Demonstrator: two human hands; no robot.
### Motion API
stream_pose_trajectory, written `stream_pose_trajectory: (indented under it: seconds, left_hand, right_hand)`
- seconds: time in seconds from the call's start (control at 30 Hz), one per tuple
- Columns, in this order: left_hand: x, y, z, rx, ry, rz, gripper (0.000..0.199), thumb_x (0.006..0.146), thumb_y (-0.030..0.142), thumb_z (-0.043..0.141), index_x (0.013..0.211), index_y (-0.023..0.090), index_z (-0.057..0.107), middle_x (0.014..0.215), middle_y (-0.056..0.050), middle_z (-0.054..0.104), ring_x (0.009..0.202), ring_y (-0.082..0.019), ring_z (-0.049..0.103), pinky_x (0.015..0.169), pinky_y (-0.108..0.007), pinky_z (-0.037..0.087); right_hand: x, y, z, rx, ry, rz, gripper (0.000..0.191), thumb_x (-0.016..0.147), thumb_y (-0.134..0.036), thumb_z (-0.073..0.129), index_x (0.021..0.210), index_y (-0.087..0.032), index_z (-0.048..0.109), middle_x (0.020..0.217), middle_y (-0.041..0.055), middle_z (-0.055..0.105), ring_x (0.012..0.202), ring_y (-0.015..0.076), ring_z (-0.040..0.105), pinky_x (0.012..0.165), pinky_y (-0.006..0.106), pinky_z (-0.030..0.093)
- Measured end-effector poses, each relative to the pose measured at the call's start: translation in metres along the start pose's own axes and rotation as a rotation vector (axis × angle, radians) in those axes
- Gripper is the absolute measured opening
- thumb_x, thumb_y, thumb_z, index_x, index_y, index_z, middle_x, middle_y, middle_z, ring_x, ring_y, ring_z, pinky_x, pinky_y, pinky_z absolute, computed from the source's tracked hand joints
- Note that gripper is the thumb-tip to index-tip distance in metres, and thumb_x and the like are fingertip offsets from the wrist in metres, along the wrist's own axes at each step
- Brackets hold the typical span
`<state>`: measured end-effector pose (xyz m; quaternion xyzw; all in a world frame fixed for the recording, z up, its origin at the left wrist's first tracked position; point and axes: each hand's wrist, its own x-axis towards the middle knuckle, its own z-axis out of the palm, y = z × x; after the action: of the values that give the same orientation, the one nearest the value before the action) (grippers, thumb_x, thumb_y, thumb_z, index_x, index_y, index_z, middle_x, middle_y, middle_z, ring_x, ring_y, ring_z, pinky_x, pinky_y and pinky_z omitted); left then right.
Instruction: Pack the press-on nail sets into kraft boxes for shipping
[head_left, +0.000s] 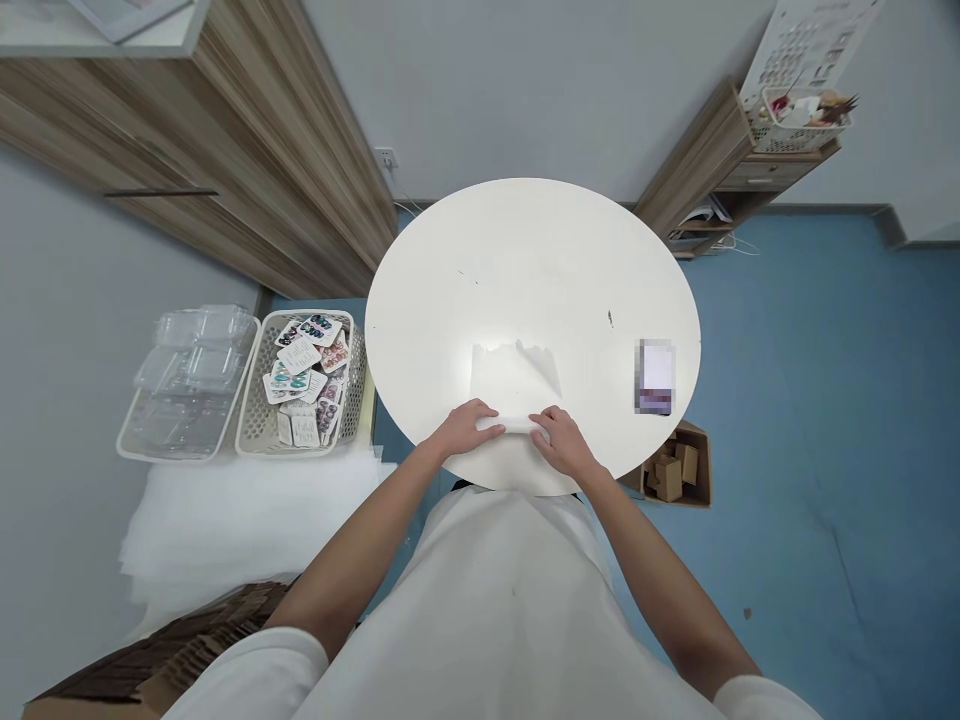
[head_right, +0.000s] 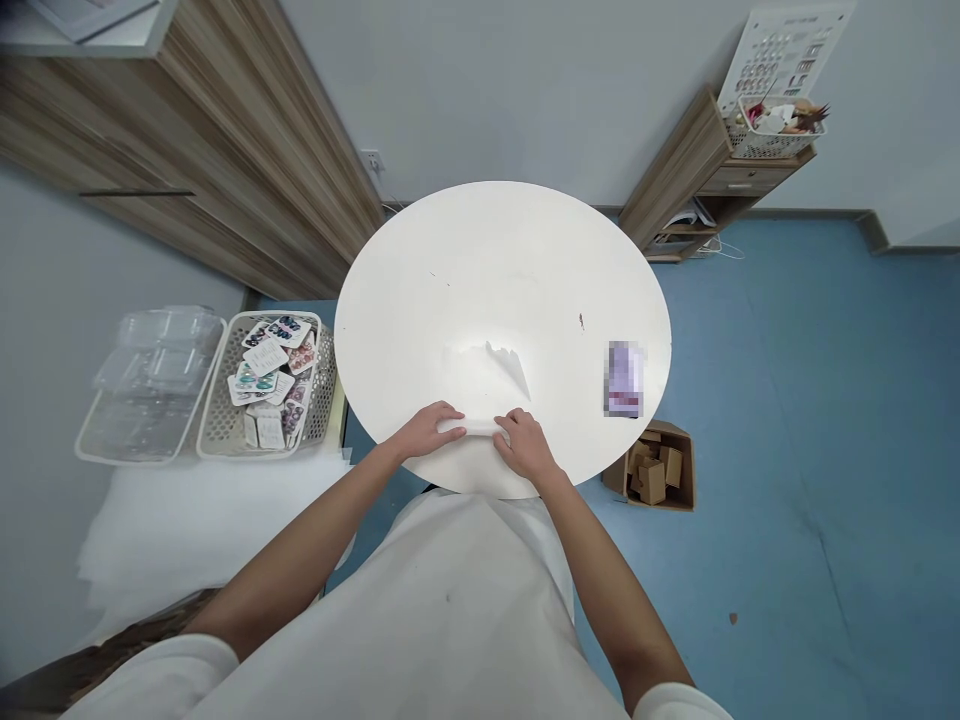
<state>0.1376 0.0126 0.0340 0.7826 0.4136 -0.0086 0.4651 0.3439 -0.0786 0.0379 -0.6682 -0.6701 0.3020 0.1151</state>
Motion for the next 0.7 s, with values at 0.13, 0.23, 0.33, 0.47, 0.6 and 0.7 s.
stream_pose_trajectory:
  seconds: [0.13, 0.23, 0.33, 0.47, 0.6, 0.7]
  left_hand:
    - [-0.003, -0.009, -0.007, -0.161, 0.022, -0.084, 0.054, 0.067, 0.056, 0.052, 0.109, 0.023, 0.055, 0.116, -0.005, 0.054, 0.104, -0.024, 0.050, 0.085, -0.032, 0.040]
    - [-0.002, -0.015, -0.008, -0.214, 0.025, -0.124, 0.045, 0.070, 0.054, 0.049, 0.099, 0.021, 0.059, 0.100, -0.005, 0.061, 0.091, -0.022, 0.055, 0.074, -0.030, 0.043]
    - [0.001, -0.024, -0.004, -0.166, 0.071, -0.210, 0.039, 0.075, 0.053, 0.041, 0.076, 0.018, 0.059, 0.073, -0.004, 0.060, 0.069, -0.019, 0.055, 0.059, -0.027, 0.041]
    - [0.007, -0.034, 0.002, -0.097, 0.148, -0.275, 0.036, 0.076, 0.050, 0.041, 0.057, 0.019, 0.045, 0.058, -0.001, 0.049, 0.054, -0.014, 0.046, 0.050, -0.025, 0.033]
    - [0.010, -0.037, 0.003, -0.062, 0.196, -0.279, 0.031, 0.076, 0.043, 0.043, 0.056, 0.019, 0.040, 0.056, 0.001, 0.046, 0.053, -0.013, 0.043, 0.050, -0.025, 0.032]
    - [0.011, -0.035, 0.002, -0.031, 0.219, -0.298, 0.022, 0.076, 0.038, 0.044, 0.066, 0.019, 0.047, 0.063, 0.000, 0.051, 0.058, -0.014, 0.047, 0.054, -0.026, 0.036]
  right_hand:
    - [0.009, 0.002, -0.007, 0.123, 0.016, 0.063, 0.036, 0.086, -0.034, 0.035, 0.117, -0.024, 0.047, 0.108, 0.0062, 0.056, 0.099, 0.0206, 0.051, 0.085, 0.037, 0.041]
    - [0.016, 0.007, -0.010, 0.254, 0.027, 0.168, 0.037, 0.085, -0.036, 0.035, 0.118, -0.024, 0.046, 0.117, 0.0049, 0.053, 0.107, 0.0203, 0.048, 0.090, 0.037, 0.039]
    - [0.023, 0.013, -0.012, 0.350, 0.038, 0.209, 0.035, 0.084, -0.036, 0.037, 0.114, -0.023, 0.050, 0.118, 0.0043, 0.054, 0.109, 0.0196, 0.048, 0.092, 0.036, 0.038]
    - [0.032, 0.020, -0.010, 0.400, 0.061, 0.300, 0.030, 0.084, -0.034, 0.036, 0.107, -0.025, 0.053, 0.108, 0.0021, 0.059, 0.100, 0.0184, 0.053, 0.084, 0.034, 0.043]
    - [0.039, 0.026, -0.001, 0.384, 0.114, 0.400, 0.031, 0.082, -0.029, 0.036, 0.108, -0.024, 0.052, 0.107, 0.0030, 0.057, 0.097, 0.0187, 0.053, 0.083, 0.035, 0.043]
    - [0.038, 0.032, 0.005, 0.327, 0.206, 0.403, 0.034, 0.079, -0.027, 0.037, 0.110, -0.021, 0.050, 0.111, 0.0069, 0.051, 0.103, 0.0214, 0.048, 0.087, 0.039, 0.040]
